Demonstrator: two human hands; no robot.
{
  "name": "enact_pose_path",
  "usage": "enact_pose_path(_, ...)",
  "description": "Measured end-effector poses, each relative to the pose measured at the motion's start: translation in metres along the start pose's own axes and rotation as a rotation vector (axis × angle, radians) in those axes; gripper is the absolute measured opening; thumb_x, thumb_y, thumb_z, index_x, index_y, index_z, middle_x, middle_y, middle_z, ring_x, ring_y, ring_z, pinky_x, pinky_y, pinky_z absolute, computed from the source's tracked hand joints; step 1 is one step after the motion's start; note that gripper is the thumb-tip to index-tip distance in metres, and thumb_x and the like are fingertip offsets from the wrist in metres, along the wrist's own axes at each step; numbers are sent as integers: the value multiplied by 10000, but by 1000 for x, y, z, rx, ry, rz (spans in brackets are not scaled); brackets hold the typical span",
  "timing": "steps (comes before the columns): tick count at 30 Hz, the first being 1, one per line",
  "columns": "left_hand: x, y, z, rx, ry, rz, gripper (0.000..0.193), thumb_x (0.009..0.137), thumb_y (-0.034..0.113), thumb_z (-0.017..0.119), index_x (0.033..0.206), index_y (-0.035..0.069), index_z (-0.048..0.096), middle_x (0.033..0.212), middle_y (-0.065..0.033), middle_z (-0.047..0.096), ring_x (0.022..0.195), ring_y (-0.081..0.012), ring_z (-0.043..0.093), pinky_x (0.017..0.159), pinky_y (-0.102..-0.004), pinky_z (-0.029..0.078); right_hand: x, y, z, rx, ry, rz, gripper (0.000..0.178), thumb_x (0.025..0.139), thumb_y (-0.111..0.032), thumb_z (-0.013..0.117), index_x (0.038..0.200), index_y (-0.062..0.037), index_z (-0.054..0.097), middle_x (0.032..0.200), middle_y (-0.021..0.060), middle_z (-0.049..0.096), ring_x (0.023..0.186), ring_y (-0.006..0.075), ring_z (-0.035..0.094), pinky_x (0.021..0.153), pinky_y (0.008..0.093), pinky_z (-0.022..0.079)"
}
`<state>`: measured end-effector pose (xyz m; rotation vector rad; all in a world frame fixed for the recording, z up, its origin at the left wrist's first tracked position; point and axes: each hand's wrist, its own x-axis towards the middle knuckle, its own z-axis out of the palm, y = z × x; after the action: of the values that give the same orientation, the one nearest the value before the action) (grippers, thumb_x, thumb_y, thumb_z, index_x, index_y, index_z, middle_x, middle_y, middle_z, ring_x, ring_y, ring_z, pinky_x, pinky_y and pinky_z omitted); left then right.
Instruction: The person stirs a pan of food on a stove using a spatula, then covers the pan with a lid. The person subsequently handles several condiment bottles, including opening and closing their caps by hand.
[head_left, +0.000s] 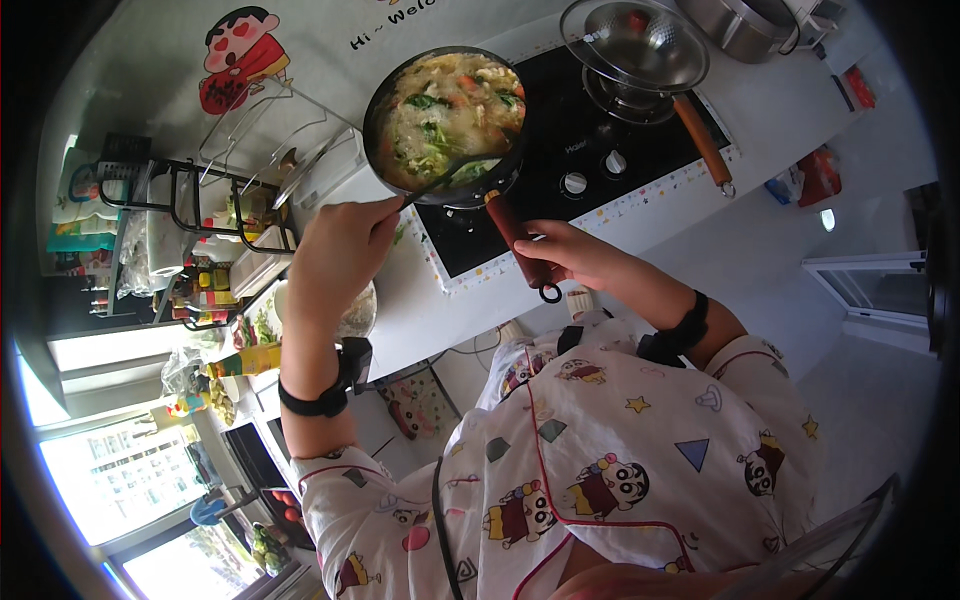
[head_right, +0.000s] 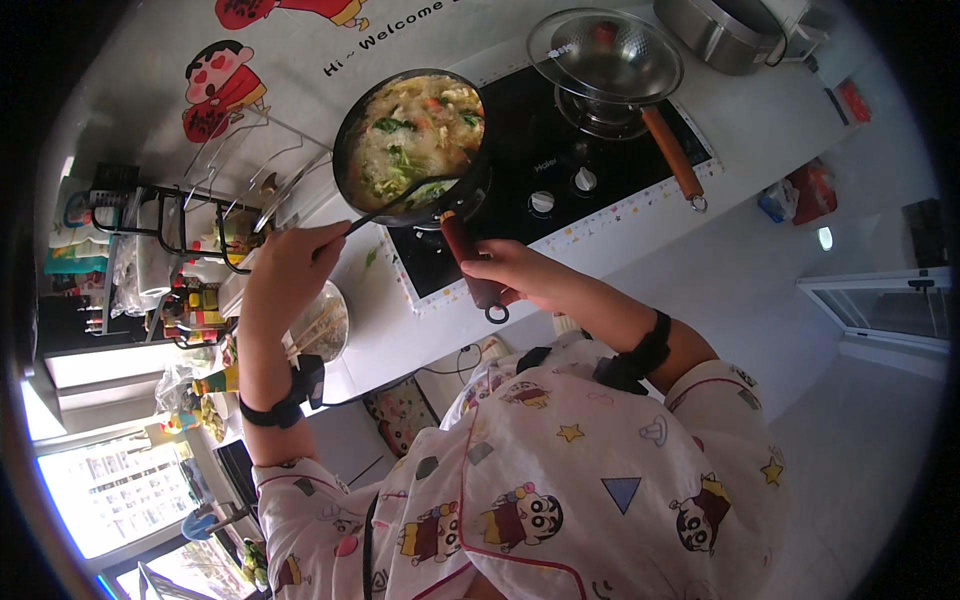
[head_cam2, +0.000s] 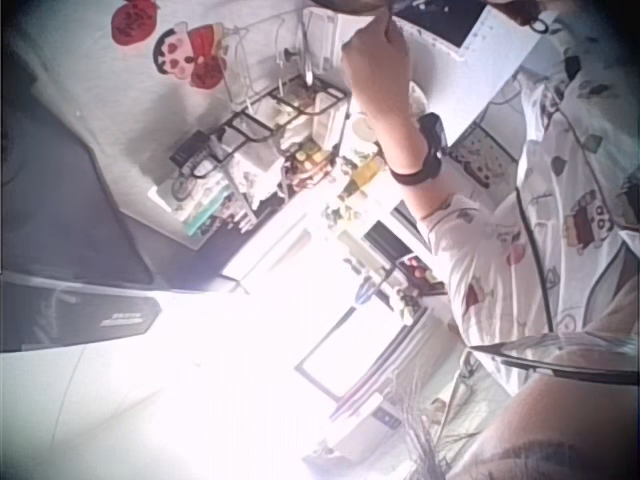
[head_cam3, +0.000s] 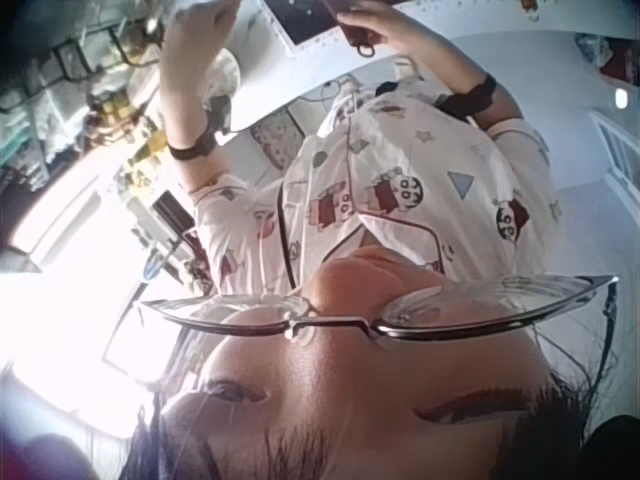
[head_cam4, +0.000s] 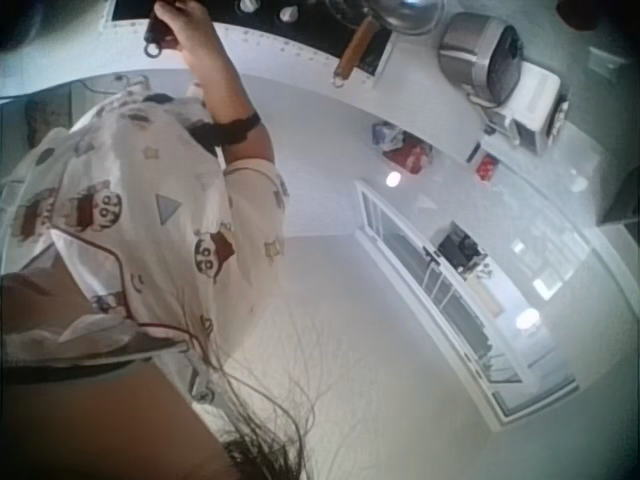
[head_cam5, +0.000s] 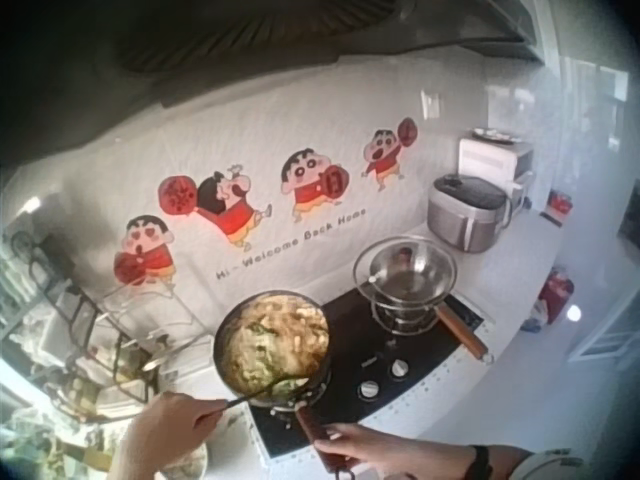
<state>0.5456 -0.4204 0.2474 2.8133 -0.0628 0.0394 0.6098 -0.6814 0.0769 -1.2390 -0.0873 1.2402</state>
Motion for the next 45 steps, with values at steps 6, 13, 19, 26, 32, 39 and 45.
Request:
enact_pose_path(6,-20,-37,-4,111,21,-75,214,894,162,645,1068,74,733,799,-198,671,698,-355,666,624,-401,510,-3,-3,4,44,-25,-40,426,916,-342,684,1239,-106,538,980,2,602,847,89,601,686,283,518)
enact_pose_path(13,-8,-89,44,164,190,-139,165,894,188,632,1006,128,737,815,-207,668,758,-407,648,664,-480,535,-2,-4,9,-36,1,-74,326,932,-311,672,1162,-97,583,897,-8,613,748,76,606,575,239,487)
enact_pose_path(19,30,-108,80,109,324,-267,192,932,237,589,1000,123,729,812,-220,668,788,-445,645,697,-501,540,-3,-2,10,-25,32,-77,285,925,-329,680,1089,-107,608,871,-14,617,750,87,602,566,263,487)
enact_pose_path(26,70,-92,106,-133,320,-197,279,929,251,606,1105,64,715,857,-226,679,808,-393,681,699,-421,533,-5,-3,12,11,60,-62,307,932,-347,675,1107,-103,606,883,-5,622,767,90,614,565,258,496)
enact_pose_path(32,51,-57,76,-197,230,-99,254,920,207,637,1114,62,715,783,-220,669,694,-335,688,637,-374,512,0,2,2,68,52,-4,366,963,-394,610,1172,-94,590,919,36,659,762,129,655,587,265,523)
enact_pose_path(39,3,-22,4,-72,53,-109,201,875,168,673,1041,78,745,755,-204,661,693,-373,660,630,-395,522,43,29,-72,-526,603,-521,369,898,-266,690,1176,-30,639,1005,89,710,776,171,670,666,309,549)
enact_pose_path(45,-29,-44,-14,-2,22,-161,192,874,154,659,1023,73,748,799,-220,664,757,-406,656,674,-415,529,58,25,-114,-1286,819,-846,336,804,-204,711,1081,-28,637,1074,136,642,967,344,636,719,449,559)
